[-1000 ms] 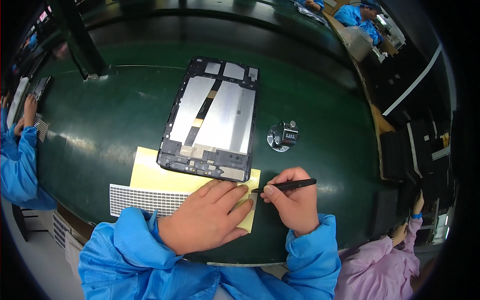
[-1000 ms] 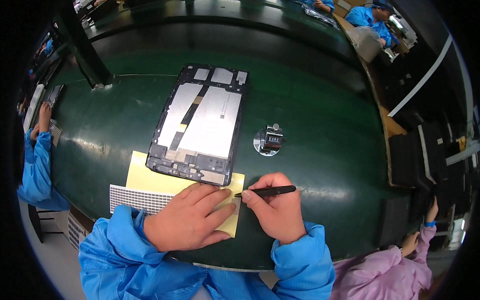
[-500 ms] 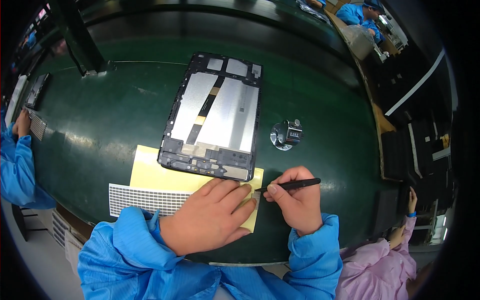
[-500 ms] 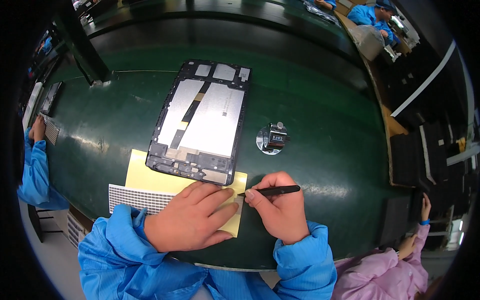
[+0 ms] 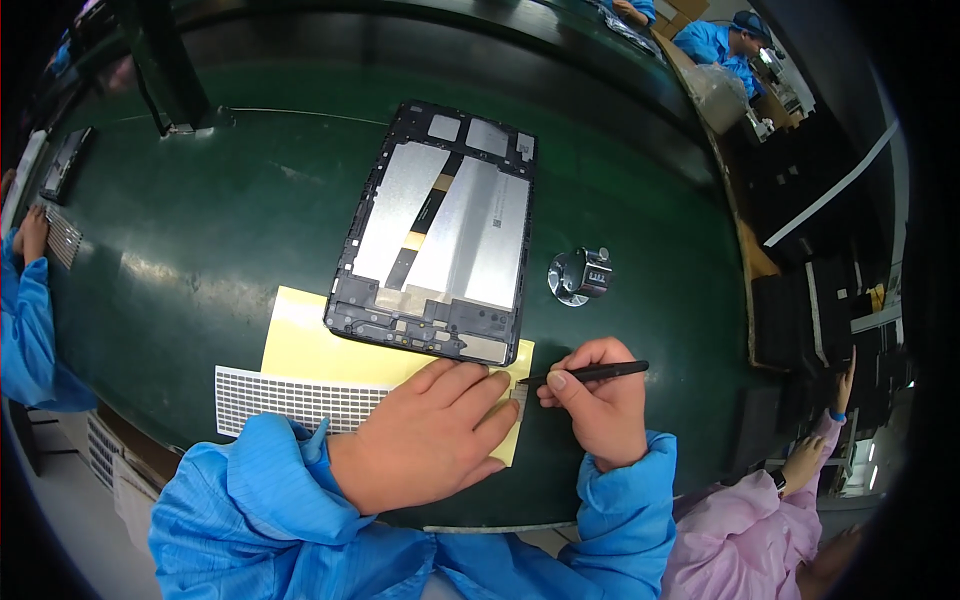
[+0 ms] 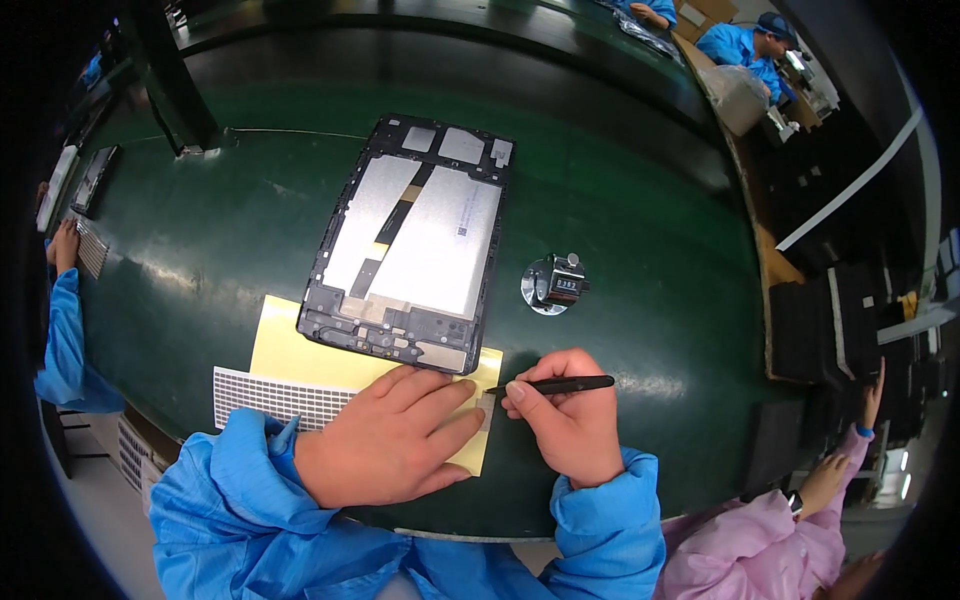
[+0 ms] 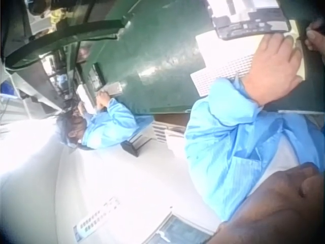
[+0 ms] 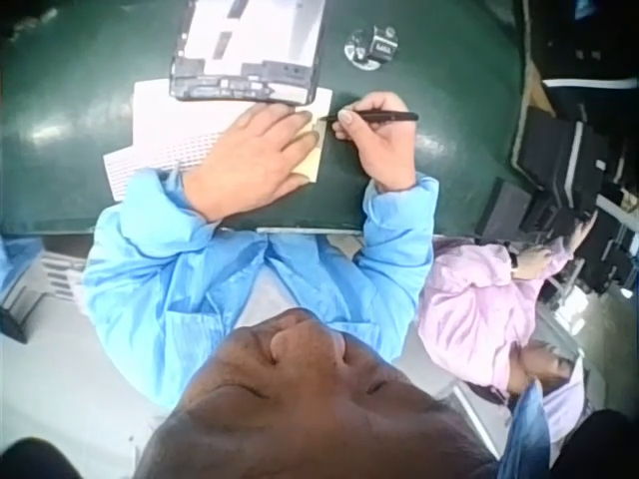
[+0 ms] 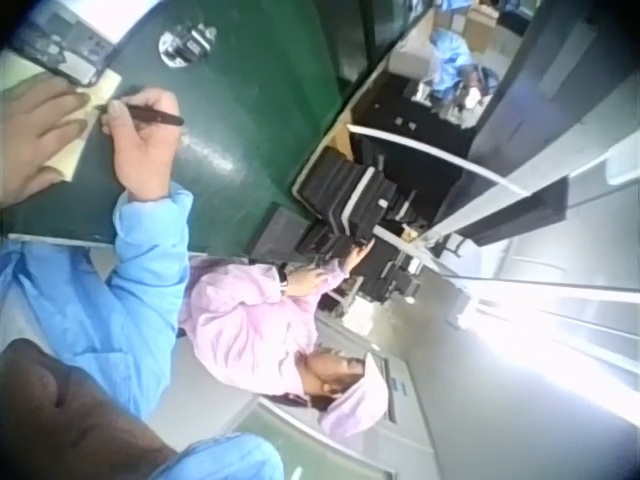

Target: The person assembles internal components into tablet chassis and applies identification labels to the chassis with a precision pen.

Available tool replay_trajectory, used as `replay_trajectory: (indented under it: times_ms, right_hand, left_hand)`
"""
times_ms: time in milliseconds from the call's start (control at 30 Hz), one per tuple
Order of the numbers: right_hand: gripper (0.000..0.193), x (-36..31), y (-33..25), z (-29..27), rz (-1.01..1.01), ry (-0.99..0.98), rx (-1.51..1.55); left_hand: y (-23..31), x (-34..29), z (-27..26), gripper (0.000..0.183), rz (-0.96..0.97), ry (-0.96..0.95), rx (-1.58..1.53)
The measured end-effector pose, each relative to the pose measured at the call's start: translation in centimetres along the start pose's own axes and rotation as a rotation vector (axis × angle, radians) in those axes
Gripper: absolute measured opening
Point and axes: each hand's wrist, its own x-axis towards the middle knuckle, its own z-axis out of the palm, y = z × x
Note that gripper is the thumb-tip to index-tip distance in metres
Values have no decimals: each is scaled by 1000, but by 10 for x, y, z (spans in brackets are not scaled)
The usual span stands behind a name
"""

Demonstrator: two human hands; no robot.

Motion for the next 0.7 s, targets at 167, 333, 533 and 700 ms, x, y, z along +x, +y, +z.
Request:
replay_trajectory:
  times_ms: [167,333,533,700]
  right_hand:
    - [17,2,5,-1,20,44,103]
    - [17,-2,-6,16,-29,27,189]
    - [20,15,-23,63,-211,-41,188]
    - [16,31,-16,94,-130,-91,-33]
  left_hand:
    - [-5,2,3,50,6,6,-18]
    - [-3,0,-5,51,-15,23,-8]
    - [-6,-7,7,49,53,70,-21]
    - [-6,-14,13,49,38,39,5]
